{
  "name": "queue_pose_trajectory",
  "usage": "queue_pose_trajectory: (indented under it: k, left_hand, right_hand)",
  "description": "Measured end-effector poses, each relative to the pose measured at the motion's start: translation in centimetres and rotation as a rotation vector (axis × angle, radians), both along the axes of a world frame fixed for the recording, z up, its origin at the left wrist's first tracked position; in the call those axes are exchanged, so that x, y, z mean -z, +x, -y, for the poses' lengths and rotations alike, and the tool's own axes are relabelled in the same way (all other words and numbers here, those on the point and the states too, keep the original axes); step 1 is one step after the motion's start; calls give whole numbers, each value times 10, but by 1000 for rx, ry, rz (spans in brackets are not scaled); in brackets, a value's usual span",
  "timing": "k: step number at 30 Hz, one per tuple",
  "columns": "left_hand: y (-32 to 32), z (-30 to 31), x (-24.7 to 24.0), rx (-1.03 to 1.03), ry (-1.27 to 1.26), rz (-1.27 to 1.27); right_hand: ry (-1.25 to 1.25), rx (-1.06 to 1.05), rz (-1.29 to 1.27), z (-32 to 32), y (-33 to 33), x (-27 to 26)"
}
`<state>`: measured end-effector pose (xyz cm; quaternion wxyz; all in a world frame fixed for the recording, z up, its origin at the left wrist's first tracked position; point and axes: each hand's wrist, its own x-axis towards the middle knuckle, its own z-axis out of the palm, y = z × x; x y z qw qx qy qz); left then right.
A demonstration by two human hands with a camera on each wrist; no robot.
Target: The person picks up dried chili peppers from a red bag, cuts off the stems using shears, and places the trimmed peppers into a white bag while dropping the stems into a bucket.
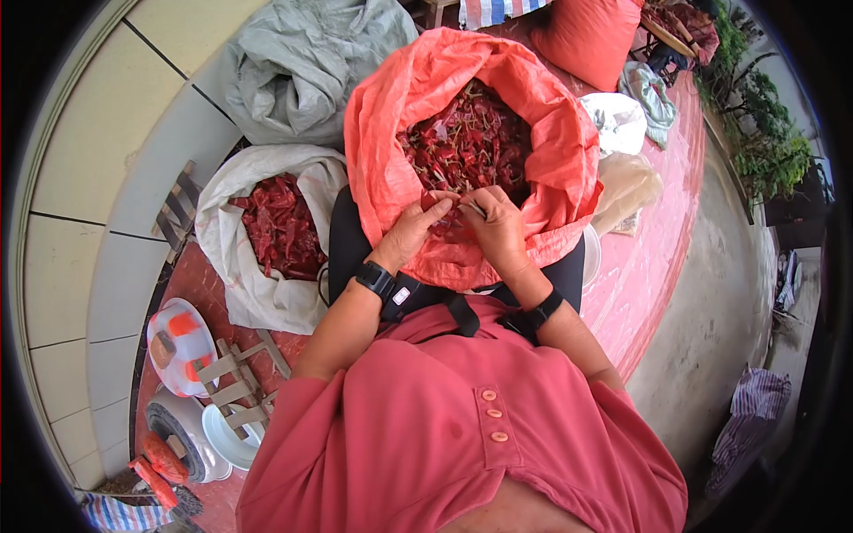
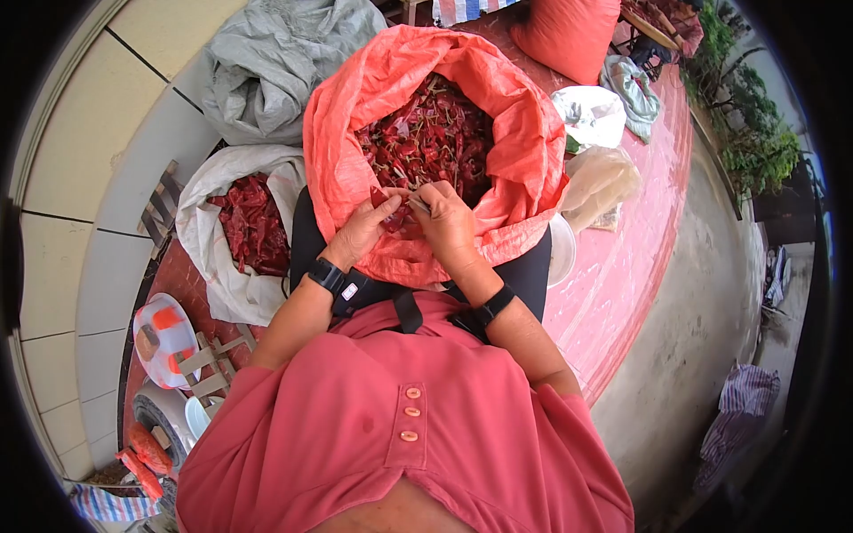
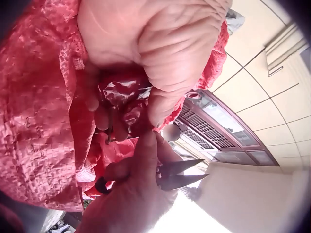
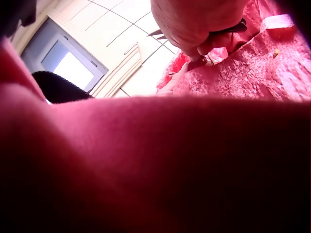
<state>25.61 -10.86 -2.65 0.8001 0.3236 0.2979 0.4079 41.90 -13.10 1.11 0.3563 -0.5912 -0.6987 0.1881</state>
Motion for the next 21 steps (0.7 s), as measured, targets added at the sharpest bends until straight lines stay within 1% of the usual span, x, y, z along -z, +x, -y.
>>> queue_pose_trajectory:
  k: [3,4,5,8,11,14,21]
  left_hand:
    - [-4,-3,8,137,37,64]
    - [-5,-5,14,146,47,77]
    - [-7,-5,20,153,56,89]
    - [-14,-5,18,192,60,131]
    - [-17,-5,17,213,41,183]
    - [-19,-6,16,236,28,191]
    - [-18,-6,17,301,37,255]
  right_hand:
    - [71,-68,138,7,-2,-13]
    - [95,-99,174,8,-2,-14]
    - [195,-107,164,7,-1,-9]
    - [-378,-107,-598,5,0,1]
    - [-573,-97,-916,5,6,-5]
    - [-781,-79,-1052,4,14,-5]
    - [-983,-68,-1465,9,18,15]
